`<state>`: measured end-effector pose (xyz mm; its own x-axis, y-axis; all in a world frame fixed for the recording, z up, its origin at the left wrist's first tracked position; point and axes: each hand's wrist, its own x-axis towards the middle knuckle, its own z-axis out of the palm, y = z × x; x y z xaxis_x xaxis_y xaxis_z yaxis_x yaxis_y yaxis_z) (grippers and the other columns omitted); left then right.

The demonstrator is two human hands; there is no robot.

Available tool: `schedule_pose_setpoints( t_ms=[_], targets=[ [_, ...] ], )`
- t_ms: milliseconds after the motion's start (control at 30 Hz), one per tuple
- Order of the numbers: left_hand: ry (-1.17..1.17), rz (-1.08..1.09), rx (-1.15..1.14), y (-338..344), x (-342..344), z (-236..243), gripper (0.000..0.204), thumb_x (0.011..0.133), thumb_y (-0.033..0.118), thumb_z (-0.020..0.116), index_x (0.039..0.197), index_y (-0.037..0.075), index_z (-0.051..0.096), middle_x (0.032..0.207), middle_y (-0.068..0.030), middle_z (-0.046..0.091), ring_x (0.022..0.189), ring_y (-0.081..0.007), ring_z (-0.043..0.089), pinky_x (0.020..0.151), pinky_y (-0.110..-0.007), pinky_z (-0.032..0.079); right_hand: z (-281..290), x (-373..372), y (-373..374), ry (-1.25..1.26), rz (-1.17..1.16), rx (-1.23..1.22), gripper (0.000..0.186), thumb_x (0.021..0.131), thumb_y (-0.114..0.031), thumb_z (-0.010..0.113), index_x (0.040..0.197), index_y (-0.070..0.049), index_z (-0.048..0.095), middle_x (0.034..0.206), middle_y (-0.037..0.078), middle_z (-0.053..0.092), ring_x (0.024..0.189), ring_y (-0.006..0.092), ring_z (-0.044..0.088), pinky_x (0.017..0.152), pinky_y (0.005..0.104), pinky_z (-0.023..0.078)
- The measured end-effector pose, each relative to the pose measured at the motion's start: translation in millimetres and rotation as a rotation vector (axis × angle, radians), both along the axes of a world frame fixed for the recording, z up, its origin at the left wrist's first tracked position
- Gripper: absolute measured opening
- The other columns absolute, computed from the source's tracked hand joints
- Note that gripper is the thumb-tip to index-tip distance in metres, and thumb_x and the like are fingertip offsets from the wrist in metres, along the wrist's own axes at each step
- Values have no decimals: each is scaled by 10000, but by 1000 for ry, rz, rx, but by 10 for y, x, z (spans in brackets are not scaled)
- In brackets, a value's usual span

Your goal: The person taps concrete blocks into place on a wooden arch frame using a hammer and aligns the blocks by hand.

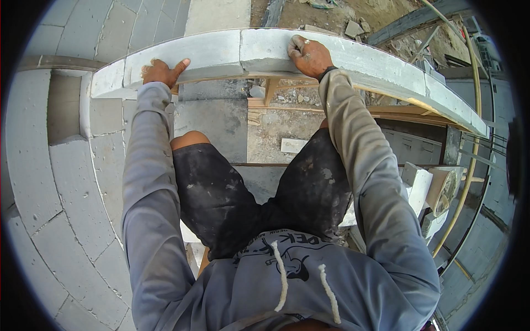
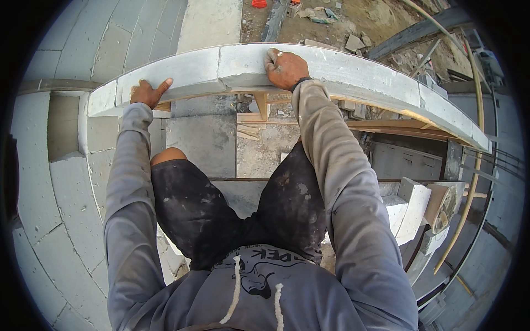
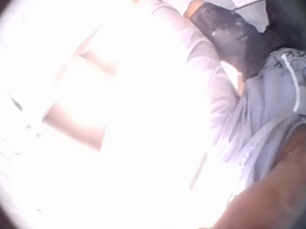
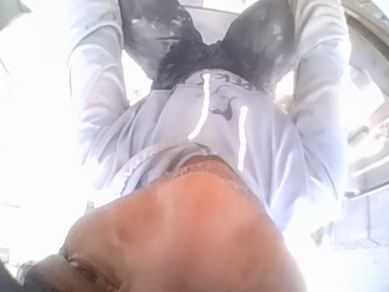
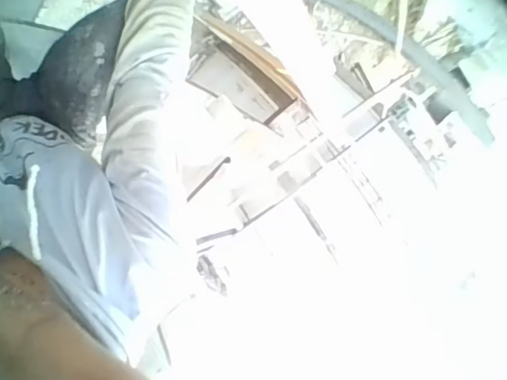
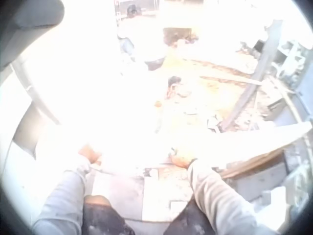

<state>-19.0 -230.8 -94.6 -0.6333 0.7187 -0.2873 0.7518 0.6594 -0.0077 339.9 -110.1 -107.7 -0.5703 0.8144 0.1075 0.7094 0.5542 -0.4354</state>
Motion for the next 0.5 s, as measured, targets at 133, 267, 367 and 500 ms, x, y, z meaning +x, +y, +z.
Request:
schedule_pose_setpoints(
  t_ms=[133, 267, 367, 500],
  targets=[
    [67, -50, 30, -14, 20, 9, 1192, 666, 791, 526, 1313, -180, 280, 1255, -366, 434, 1248, -453, 378, 1026, -422, 348, -16, 9, -3, 48, -8, -14, 217, 840, -278, 482, 933, -95, 551, 781, 180, 636, 765, 379, 604, 688, 463, 475],
    [13, -7, 0, -6, 8, -9, 1189, 653, 803, 517, 1360, -118, 258, 1354, -345, 331, 1322, -458, 243, 1058, -486, 286, -90, -35, 8, 88, -135, 40, 157, 845, -254, 520, 898, -107, 541, 775, 152, 631, 743, 369, 597, 660, 437, 458],
    [37, -5, 19, -3, -9, -33, 1201, 643, 806, 525, 1361, -118, 254, 1351, -363, 318, 1318, -460, 250, 1051, -489, 295, -133, -49, 23, 99, -152, 31, 163, 843, -254, 520, 904, -105, 542, 771, 150, 633, 746, 368, 599, 662, 437, 460],
    [13, 15, 34, -9, -17, -50, 1213, 633, 809, 532, 1361, -119, 252, 1346, -377, 309, 1313, -464, 262, 1046, -490, 300, -131, -38, 57, 55, -114, 79, 165, 840, -254, 521, 912, -107, 540, 769, 151, 630, 748, 368, 597, 663, 440, 460]
  ],
)
